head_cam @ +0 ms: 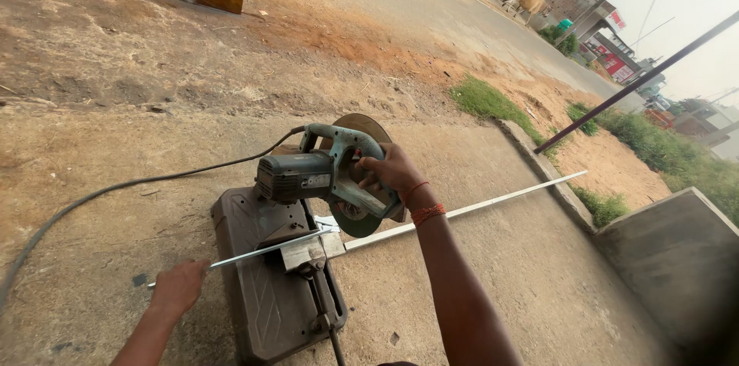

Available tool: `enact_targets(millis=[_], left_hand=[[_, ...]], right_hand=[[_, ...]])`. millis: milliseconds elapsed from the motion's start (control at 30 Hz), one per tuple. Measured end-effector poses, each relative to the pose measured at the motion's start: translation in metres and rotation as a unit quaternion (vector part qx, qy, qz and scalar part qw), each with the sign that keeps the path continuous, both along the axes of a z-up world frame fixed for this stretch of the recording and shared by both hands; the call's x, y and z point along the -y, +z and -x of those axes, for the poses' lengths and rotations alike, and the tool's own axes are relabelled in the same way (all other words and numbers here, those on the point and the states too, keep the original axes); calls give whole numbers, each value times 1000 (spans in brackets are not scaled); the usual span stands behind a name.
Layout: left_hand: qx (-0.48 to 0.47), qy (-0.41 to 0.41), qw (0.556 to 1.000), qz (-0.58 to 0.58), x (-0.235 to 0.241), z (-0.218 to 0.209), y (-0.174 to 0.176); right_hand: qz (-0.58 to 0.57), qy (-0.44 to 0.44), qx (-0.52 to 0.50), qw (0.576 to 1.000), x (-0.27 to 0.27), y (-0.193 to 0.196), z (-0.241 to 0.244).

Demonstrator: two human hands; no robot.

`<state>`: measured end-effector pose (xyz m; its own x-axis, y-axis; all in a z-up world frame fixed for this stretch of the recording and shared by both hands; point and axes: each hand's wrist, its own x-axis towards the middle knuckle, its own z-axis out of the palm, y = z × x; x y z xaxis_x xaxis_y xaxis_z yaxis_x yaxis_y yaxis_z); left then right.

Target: The person cuts a long metal rod into smaller pieces using a metal chop saw on the floor.

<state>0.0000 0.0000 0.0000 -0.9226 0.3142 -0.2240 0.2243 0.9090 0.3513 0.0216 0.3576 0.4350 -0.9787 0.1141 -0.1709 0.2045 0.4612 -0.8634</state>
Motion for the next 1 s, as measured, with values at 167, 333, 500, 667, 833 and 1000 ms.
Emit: enact_targets(millis=[167,333,500,667,833,1000], left_hand=[[-124,-5,992,-31,6,-14,2],[-103,-11,995,-14,1,-7,11],[-112,-14,993,-17,-5,-10,27],[-132,-22,991,-24,-12,-11,33],[-133,-25,990,-32,-17,-12,45],[-60,-38,997,-1,-19,-11,63]], right_hand=[[20,22,-6,1000,7,-1,-9],[34,31,-15,999,2,3,-1],[33,40,-22,998,-4,0,3],[28,41,-22,999,-1,2,2],[48,37,-18,998,-2,2,1],[18,28,-14,999,6,12,-1]])
